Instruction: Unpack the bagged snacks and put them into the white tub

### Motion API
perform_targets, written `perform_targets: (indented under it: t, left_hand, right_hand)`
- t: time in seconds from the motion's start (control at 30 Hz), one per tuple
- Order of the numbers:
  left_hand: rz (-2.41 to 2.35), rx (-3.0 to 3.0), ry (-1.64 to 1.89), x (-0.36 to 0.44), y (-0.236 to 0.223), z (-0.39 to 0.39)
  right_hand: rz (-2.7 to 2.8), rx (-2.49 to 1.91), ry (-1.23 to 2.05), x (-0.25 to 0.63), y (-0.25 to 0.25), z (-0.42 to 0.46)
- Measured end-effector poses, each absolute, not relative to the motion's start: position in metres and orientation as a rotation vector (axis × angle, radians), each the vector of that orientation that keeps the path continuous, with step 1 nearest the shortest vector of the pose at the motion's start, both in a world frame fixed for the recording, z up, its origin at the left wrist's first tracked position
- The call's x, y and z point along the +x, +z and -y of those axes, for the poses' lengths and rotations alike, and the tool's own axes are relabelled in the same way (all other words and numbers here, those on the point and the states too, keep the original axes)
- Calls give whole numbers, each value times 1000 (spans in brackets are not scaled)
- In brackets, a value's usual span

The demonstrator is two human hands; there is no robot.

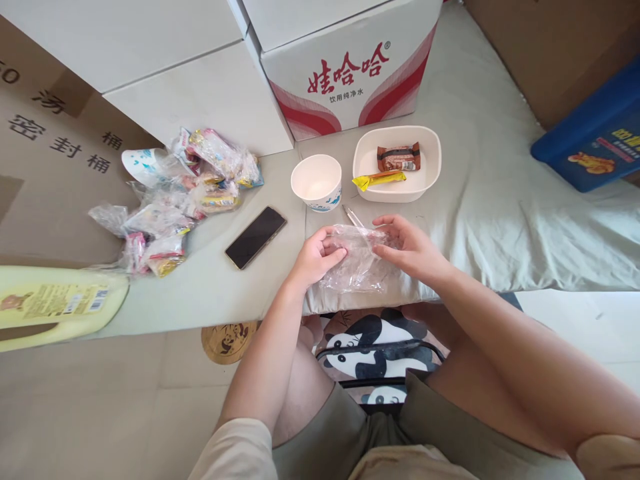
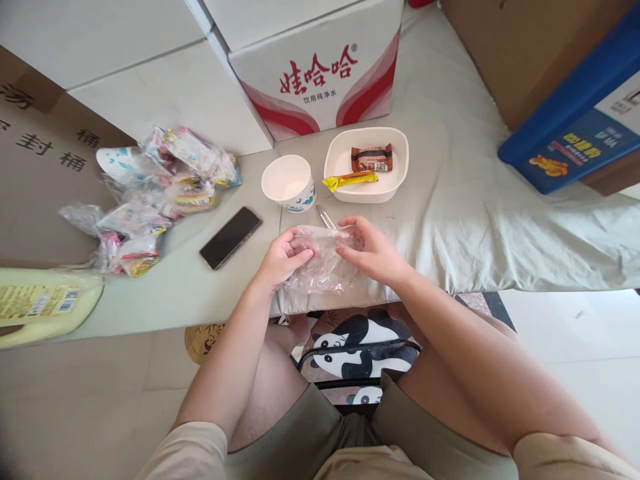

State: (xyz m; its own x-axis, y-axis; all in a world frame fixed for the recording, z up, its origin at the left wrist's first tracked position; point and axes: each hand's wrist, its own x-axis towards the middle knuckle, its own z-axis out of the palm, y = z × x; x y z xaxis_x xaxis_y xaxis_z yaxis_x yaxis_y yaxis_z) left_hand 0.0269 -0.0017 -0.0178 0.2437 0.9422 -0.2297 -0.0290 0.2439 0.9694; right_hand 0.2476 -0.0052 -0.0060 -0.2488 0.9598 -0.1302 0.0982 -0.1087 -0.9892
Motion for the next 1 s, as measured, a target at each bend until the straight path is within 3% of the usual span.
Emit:
perform_targets:
  t: [1.0]
  left_hand:
    - [-1119, 1104, 985, 29, -12, 3]
  right_hand:
    - [1331, -1182, 1551, 248, 4, 5]
